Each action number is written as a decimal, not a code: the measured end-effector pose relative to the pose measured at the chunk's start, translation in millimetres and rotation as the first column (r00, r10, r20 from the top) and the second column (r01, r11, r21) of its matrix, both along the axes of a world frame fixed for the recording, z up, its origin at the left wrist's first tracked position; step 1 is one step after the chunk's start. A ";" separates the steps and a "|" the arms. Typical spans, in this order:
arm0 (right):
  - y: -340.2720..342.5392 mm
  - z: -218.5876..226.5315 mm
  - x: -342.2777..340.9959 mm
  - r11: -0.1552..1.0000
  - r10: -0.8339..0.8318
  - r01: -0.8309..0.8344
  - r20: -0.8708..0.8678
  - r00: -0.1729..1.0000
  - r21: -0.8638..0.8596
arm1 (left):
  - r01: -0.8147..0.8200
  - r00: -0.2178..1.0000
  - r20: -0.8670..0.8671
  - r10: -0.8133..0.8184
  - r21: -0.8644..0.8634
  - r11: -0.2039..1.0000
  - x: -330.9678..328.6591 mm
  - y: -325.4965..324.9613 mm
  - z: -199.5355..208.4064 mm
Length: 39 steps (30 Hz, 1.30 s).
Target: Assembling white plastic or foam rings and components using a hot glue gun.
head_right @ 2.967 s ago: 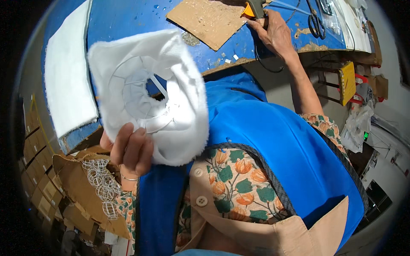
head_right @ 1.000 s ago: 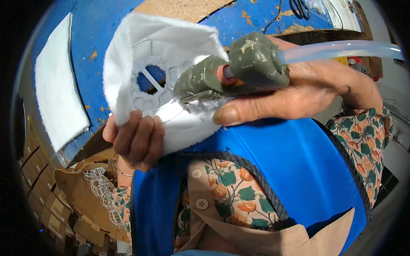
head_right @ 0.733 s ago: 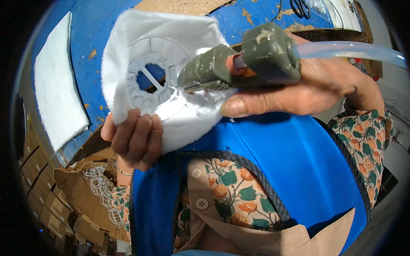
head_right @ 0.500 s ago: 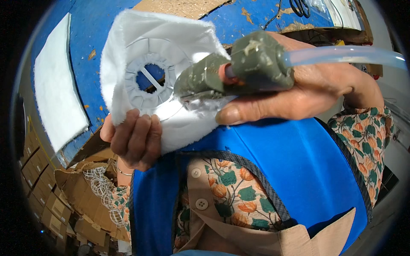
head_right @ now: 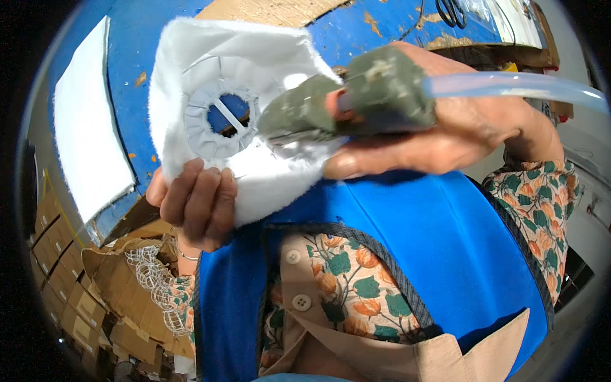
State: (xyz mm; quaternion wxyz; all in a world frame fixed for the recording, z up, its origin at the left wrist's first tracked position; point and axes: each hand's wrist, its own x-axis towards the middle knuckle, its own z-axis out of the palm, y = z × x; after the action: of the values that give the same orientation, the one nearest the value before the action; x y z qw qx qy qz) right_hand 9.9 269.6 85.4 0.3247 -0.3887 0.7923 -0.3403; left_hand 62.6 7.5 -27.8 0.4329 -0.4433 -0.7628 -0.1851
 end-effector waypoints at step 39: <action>-56.8 -60.4 -77.0 0.858 -0.342 0.234 -0.168 0.925 -0.458 | -0.155 0.375 0.909 -0.183 0.256 0.954 -110.8 -46.8 7.2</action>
State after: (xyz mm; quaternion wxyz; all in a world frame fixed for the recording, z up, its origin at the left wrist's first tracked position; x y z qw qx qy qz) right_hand -67.1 212.9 25.1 0.0766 -0.3655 0.7807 -0.5010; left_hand -48.2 -39.2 -20.6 -0.0082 -0.1990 -0.8321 -0.5176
